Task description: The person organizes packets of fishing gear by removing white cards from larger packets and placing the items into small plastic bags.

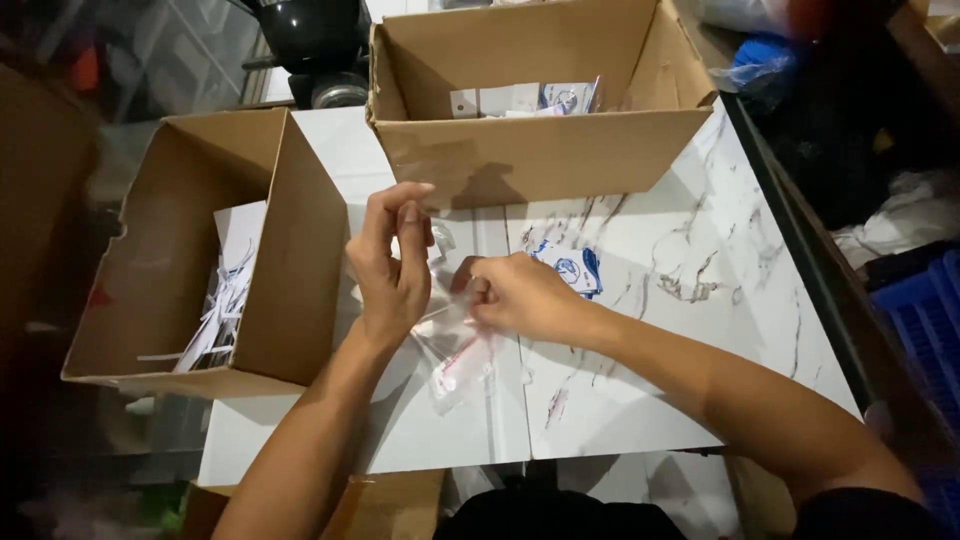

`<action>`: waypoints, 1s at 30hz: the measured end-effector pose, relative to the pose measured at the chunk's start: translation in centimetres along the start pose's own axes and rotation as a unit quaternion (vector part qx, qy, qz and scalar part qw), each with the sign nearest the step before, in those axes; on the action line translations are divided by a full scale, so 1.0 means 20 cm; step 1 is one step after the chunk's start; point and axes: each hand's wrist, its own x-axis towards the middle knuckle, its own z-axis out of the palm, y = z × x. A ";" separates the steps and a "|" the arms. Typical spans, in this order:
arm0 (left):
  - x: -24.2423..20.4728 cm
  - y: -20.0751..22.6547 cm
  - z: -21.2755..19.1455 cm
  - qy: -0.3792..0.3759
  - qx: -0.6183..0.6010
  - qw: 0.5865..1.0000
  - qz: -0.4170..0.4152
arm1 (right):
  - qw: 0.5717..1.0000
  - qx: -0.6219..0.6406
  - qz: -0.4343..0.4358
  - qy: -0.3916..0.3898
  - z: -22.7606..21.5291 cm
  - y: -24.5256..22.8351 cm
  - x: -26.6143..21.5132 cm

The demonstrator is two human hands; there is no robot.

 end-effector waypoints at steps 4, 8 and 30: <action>0.00 0.01 0.01 -0.005 -0.007 1.000 0.015 | 0.991 0.128 -0.038 0.025 -0.03 0.07 0.01; -0.02 -0.03 0.02 -0.009 0.016 1.000 0.011 | 0.936 0.348 -0.043 0.042 -0.02 0.17 0.05; 0.29 0.75 -0.76 -0.211 -0.360 0.746 -0.519 | 0.976 0.194 -0.073 0.071 0.03 0.11 0.01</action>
